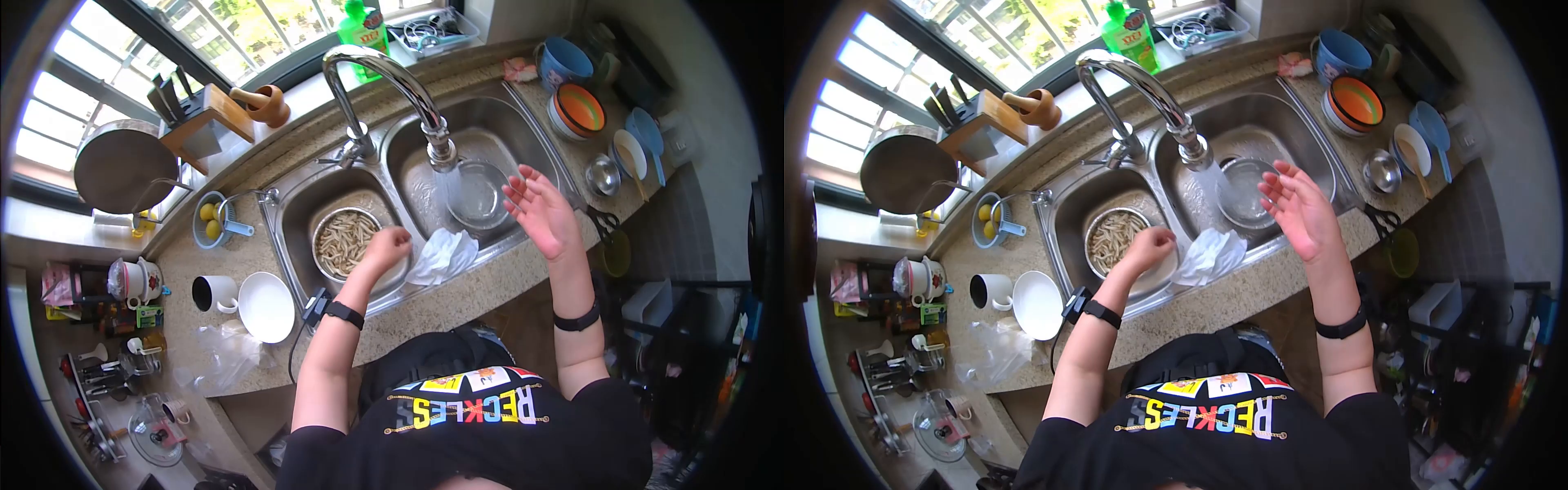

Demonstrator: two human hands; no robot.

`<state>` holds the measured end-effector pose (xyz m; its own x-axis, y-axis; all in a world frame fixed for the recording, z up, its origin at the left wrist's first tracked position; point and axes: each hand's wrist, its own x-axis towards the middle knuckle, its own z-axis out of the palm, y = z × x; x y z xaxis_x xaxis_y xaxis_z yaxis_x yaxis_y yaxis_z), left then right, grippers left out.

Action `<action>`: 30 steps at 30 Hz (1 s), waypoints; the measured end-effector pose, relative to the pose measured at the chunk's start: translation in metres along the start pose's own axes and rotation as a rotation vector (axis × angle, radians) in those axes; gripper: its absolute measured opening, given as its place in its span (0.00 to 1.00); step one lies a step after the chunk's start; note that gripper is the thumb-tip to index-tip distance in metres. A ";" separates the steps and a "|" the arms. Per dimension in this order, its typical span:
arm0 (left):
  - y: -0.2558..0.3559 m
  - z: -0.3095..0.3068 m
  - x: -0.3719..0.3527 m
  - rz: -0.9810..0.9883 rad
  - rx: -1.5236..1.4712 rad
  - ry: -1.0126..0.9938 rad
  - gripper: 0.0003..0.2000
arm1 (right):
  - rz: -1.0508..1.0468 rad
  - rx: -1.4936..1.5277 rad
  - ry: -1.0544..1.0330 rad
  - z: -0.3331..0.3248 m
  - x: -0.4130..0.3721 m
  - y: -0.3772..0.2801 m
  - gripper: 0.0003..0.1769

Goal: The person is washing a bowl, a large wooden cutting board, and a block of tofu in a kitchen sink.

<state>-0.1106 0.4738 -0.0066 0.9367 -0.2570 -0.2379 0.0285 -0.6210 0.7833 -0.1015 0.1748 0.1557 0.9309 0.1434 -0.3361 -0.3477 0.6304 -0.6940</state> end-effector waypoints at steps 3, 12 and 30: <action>-0.017 -0.034 0.028 -0.241 -0.607 0.354 0.23 | 0.029 -0.010 0.014 -0.005 0.008 0.008 0.15; -0.007 -0.104 0.101 -0.126 -0.758 0.723 0.34 | 0.188 -0.125 -0.051 -0.015 0.021 0.044 0.16; -0.050 -0.048 -0.137 -0.112 -0.333 0.805 0.16 | 0.037 -1.004 -0.354 0.044 0.020 0.091 0.19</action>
<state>-0.2234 0.5758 0.0148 0.8806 0.4707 0.0551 0.1182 -0.3308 0.9362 -0.1100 0.2684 0.1138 0.8413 0.4650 -0.2756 -0.1593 -0.2740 -0.9485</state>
